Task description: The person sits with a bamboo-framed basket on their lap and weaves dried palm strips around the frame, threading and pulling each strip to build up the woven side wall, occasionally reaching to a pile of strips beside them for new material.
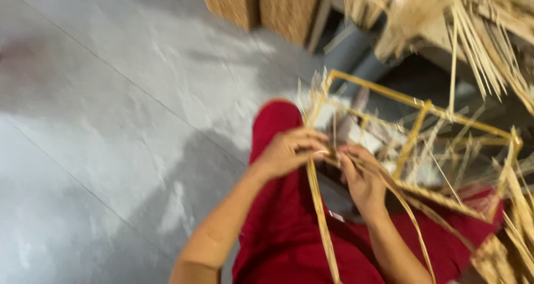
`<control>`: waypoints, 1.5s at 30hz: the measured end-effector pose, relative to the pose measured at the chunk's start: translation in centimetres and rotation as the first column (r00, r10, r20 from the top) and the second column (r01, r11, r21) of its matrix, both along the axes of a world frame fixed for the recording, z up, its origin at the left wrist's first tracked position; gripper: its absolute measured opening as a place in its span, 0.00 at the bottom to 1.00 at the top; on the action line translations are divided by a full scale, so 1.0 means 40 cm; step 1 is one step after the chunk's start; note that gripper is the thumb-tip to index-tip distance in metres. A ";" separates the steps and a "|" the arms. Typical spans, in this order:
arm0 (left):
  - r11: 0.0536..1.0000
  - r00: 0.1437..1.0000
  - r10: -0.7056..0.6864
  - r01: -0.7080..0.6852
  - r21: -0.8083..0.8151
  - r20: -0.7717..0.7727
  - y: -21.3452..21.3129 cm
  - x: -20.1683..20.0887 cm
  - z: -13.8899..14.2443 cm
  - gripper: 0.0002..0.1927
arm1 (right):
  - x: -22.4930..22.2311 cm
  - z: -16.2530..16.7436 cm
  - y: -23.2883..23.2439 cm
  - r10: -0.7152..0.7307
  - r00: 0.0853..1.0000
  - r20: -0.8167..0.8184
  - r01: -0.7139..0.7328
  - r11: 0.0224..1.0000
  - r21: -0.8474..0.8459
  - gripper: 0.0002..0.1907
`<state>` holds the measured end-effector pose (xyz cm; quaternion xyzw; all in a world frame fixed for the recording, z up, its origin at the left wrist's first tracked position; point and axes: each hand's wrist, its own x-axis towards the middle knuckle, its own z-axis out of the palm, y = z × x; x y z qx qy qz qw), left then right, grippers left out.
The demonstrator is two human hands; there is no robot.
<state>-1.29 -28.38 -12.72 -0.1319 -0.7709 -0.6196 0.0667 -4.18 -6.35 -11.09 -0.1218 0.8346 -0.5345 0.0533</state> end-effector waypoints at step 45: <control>0.994 0.923 -0.081 0.101 -0.035 0.375 0.006 -0.122 0.021 0.09 | -0.091 -0.010 0.078 0.156 0.946 0.283 -0.109 0.979 -0.173 0.21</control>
